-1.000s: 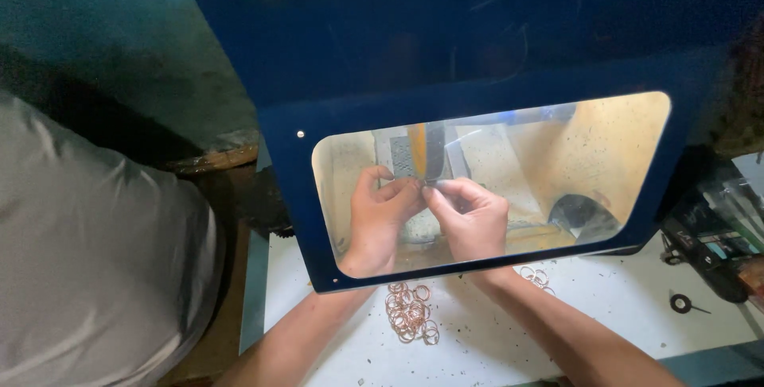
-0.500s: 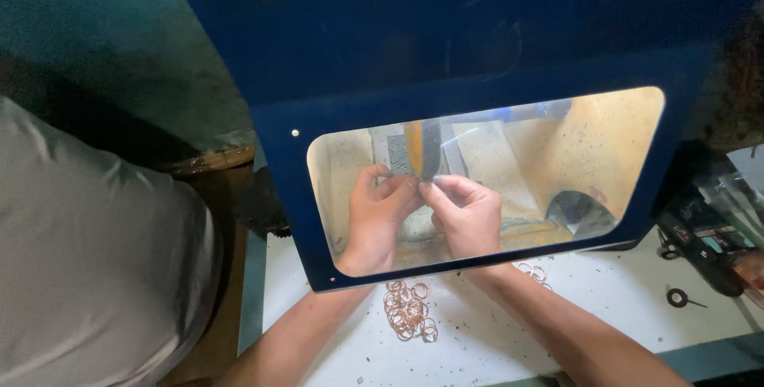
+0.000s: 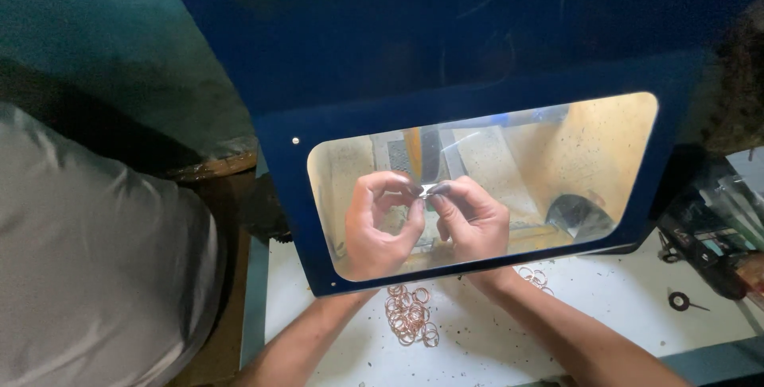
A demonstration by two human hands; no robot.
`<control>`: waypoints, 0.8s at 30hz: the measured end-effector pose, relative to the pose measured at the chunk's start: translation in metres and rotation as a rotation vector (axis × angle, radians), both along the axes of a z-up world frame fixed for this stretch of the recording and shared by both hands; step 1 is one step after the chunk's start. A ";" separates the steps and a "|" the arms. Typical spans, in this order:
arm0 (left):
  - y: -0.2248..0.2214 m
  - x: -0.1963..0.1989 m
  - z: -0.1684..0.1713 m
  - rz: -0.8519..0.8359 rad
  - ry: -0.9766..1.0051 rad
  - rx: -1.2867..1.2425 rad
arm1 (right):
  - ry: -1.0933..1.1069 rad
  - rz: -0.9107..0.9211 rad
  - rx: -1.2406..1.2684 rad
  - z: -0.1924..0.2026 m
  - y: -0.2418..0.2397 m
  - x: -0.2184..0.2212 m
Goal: Polishing small metal rings by holding them against a rotating wheel inside a protective box.
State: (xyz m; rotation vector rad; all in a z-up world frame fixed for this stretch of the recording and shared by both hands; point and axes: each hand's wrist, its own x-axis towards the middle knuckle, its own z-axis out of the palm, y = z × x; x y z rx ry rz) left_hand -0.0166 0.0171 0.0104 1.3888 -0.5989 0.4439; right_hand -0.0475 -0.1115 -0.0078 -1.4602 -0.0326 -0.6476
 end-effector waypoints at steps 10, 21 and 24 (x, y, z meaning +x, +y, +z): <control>-0.002 0.003 -0.004 -0.033 -0.033 -0.018 | 0.025 0.038 0.035 -0.011 -0.001 0.005; -0.012 0.023 -0.030 -0.079 0.457 -0.181 | 0.223 0.027 0.034 -0.026 -0.008 0.022; -0.012 0.021 -0.024 -0.074 0.483 -0.195 | 0.206 0.024 0.016 -0.026 -0.009 0.024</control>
